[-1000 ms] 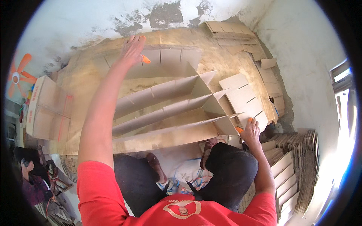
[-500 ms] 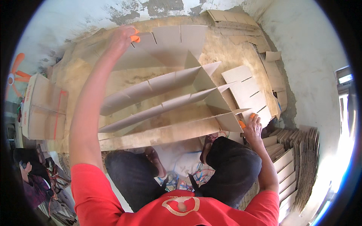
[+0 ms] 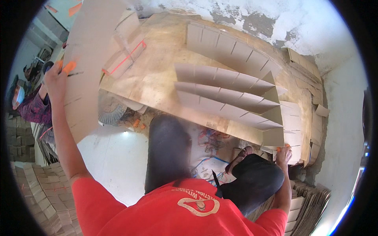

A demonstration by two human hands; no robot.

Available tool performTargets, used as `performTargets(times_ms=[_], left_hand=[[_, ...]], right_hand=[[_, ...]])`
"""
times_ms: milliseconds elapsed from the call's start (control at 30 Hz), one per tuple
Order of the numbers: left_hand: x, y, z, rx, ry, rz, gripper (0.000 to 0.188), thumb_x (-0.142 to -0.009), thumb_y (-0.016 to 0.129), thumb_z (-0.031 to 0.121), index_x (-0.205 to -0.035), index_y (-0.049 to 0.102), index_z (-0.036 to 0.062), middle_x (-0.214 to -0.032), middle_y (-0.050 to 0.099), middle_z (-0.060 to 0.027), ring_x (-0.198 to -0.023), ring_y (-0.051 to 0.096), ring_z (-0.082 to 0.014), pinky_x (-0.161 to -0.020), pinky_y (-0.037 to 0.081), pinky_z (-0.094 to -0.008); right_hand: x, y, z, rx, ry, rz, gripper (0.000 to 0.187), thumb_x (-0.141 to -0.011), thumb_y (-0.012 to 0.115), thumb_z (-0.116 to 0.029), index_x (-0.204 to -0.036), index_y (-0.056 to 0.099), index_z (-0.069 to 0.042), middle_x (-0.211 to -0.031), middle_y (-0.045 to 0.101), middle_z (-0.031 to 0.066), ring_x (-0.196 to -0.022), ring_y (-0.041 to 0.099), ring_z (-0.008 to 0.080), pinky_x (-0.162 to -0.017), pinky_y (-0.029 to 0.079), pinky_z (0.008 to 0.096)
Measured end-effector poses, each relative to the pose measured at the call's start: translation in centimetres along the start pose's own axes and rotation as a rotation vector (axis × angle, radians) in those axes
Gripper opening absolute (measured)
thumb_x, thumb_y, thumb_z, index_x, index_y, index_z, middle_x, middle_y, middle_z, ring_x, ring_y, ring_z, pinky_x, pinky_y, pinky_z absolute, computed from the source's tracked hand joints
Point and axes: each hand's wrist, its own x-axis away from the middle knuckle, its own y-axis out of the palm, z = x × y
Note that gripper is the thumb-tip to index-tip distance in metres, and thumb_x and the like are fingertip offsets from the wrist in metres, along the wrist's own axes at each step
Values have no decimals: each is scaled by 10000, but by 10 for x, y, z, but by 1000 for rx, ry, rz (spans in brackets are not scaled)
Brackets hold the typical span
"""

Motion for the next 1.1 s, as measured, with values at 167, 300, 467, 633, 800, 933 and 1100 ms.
performTargets(times_ms=[167,300,467,633,800,933,1100], left_hand=[[12,-22,-193,-174,191,2,263,-841,712,209,-965,651,-15,-792,572,-107,-736,541,-203,-663,435,-322],[9,-33,-317,-363,65,-152,385,-885,682,297,-1093,650,-25,-957,685,-185,-851,639,-309,-738,487,-389],[28,28,-303,-455,-218,-241,320,-917,626,298,-936,629,-22,-812,639,-169,-731,580,-305,-676,483,-393],[17,-5,-400,-858,231,-26,299,-960,557,301,-1055,621,25,-944,648,-168,-818,629,-321,-699,511,-416],[42,35,-317,-267,-220,137,286,-837,620,212,-1032,635,4,-958,661,-241,-899,630,-435,-744,490,-468],[41,-1,-248,-292,-392,121,158,-801,627,126,-911,611,14,-909,643,-249,-878,630,-431,-711,487,-497],[29,1,-239,-358,-309,91,123,-787,634,105,-843,573,14,-914,645,-240,-892,632,-439,-726,491,-515]], right_hand=[[-2,-31,9,-244,-44,-34,459,-843,647,-444,-1048,615,-34,-1020,622,208,-984,591,381,-813,476,497],[-24,-48,16,-273,-116,10,404,-833,665,-415,-781,636,-15,-778,636,227,-787,621,409,-698,491,488],[-27,-50,52,-221,-66,100,193,-835,576,-187,-784,662,-23,-778,655,214,-748,641,388,-668,503,480],[-31,-40,7,-421,-12,59,268,-834,567,-235,-895,713,-19,-797,666,227,-736,647,375,-683,495,499],[-15,-22,59,-32,-192,219,133,-793,569,-114,-862,564,-1,-775,591,231,-751,583,418,-695,474,542],[-27,-48,35,12,-167,142,104,-807,548,-65,-889,568,-4,-792,640,249,-744,652,414,-655,530,505],[-30,-61,32,58,-78,133,81,-864,509,-55,-880,572,-6,-772,651,254,-734,667,400,-632,546,475]])
